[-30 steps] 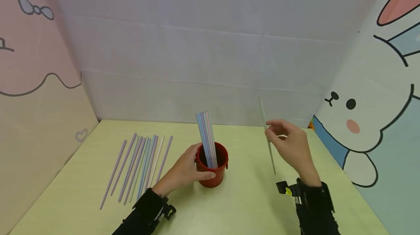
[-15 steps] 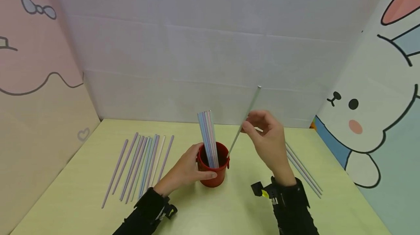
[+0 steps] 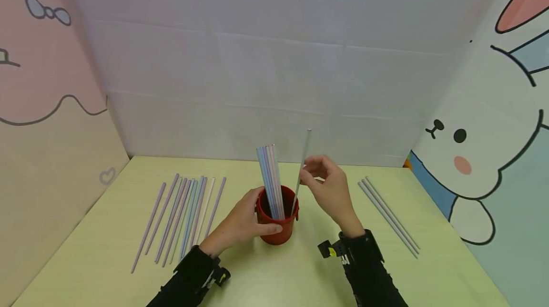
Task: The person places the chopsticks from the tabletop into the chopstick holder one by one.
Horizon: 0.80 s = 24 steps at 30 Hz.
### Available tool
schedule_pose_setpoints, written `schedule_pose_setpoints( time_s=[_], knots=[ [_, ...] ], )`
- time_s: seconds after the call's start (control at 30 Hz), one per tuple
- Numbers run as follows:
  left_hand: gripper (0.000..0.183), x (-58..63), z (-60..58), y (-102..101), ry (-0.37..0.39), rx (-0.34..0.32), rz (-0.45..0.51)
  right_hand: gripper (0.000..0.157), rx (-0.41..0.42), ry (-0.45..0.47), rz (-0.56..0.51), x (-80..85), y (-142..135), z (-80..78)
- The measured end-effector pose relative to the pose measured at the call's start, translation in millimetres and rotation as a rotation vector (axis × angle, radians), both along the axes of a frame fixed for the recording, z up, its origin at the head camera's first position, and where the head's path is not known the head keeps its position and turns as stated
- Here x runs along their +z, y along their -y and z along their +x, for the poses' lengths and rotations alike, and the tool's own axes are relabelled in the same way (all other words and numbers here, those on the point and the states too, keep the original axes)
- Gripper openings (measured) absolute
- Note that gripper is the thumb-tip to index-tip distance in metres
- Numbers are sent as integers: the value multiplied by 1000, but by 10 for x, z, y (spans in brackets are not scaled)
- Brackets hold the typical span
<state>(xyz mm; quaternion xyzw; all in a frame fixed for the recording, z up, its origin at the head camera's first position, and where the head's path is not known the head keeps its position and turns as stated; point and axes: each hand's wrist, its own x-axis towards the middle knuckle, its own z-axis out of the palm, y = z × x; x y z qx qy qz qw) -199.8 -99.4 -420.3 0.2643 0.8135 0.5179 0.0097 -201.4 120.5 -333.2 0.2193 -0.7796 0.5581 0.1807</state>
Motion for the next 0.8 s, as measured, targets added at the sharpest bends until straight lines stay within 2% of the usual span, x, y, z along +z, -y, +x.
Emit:
schedule_pose_setpoints(
  time_s=[0.2, 0.4, 0.43, 0.5, 0.63, 0.7, 0.8],
  knots=[
    [78, 230, 125, -12, 22, -16, 14, 20, -6, 18, 40, -95, 47, -21],
    [78, 254, 151, -13, 14, -12, 8, 18, -32, 36, 96, -156, 94, -27],
    [78, 251, 151, -13, 14, -10, 6, 18, -34, 35, 101, -209, 85, -67],
    [78, 190, 115, -15, 5, -2, 7, 17, -45, 36, 117, -318, 62, -146],
    [82, -18, -7, -5, 0, 20, -17, 17, -69, 39, 152, -535, 12, -314],
    [84, -111, -62, 3, -1, 27, -30, 17, -78, 44, 174, -549, 14, -318],
    [85, -106, -57, 8, 4, 26, -36, 17, -85, 43, 202, -558, 11, -315]
  ],
)
